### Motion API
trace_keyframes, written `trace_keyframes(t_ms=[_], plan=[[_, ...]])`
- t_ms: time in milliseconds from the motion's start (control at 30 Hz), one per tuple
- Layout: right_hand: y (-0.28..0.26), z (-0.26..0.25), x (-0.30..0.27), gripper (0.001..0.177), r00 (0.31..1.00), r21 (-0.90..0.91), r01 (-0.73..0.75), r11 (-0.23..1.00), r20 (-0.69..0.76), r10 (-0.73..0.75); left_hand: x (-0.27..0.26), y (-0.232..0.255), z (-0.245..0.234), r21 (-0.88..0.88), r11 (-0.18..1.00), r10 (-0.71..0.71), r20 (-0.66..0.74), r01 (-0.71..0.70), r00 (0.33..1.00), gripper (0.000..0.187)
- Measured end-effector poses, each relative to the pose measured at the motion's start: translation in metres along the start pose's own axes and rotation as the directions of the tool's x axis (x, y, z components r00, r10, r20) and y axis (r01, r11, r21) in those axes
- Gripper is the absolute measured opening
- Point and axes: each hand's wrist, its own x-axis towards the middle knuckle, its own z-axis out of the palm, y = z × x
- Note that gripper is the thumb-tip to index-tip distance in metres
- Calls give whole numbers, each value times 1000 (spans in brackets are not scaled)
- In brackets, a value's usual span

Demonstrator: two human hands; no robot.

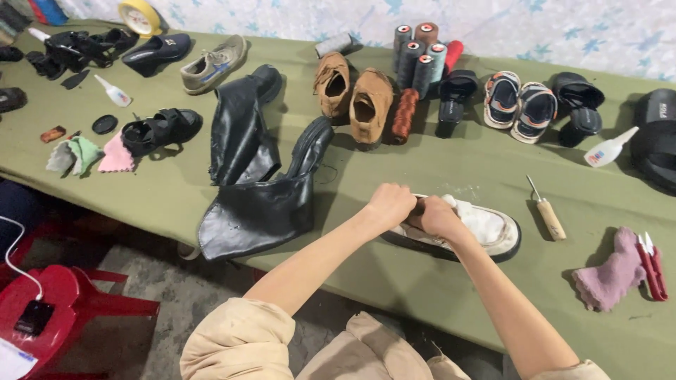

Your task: The person sews the sole of a white slip-on shoe using a needle and thread. They pull the thread through the sole, tighten the stitches, and use a small tool to assist with the stitching process.

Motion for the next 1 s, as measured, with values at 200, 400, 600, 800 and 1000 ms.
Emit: trace_keyframes(t_ms=[200,400,600,800,1000], plan=[[16,20,3,35,985,81,-98,992,-134,108,-31,-3,-34,-150,989,8,-32,-13,999,16],[20,28,4,38,973,148,-110,983,-184,137,-38,-3,-32,-53,997,54,-67,-58,996,20],[8,33,3,35,938,324,-157,933,-248,244,-39,-3,-28,-106,991,67,-128,-81,990,11],[10,43,12,21,908,437,-165,884,-282,309,-38,-6,-19,-47,995,83,-148,-91,986,12],[10,48,15,25,895,407,-208,889,-288,341,-44,-8,-11,29,995,102,-235,-98,967,14]])
